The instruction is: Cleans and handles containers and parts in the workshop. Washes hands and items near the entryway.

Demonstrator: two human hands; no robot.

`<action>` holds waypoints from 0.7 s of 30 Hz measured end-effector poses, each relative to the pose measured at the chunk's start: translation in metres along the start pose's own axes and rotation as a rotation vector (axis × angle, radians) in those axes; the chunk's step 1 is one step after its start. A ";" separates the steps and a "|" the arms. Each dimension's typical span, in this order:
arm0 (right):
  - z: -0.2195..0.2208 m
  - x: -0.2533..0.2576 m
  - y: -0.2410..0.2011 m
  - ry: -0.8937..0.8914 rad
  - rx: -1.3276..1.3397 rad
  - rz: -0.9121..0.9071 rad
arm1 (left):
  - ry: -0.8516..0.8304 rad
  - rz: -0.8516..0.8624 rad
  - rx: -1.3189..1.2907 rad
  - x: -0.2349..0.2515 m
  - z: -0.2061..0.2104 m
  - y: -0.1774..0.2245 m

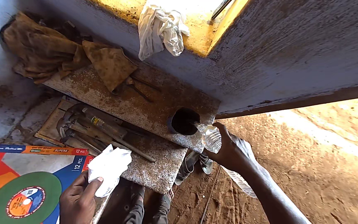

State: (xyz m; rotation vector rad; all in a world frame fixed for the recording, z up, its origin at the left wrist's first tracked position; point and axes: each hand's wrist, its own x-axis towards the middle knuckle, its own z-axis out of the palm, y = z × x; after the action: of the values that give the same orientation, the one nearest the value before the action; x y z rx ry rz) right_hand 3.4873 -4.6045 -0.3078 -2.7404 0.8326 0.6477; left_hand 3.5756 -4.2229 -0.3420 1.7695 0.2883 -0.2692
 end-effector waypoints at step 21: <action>-0.001 -0.002 -0.003 -0.001 -0.001 0.002 | -0.005 0.023 -0.029 -0.003 -0.003 0.003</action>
State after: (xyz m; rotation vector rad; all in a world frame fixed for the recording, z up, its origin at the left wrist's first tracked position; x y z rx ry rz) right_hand 3.4880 -4.6020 -0.3059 -2.7401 0.8358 0.6499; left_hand 3.5743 -4.2206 -0.3376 1.7419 0.2671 -0.2524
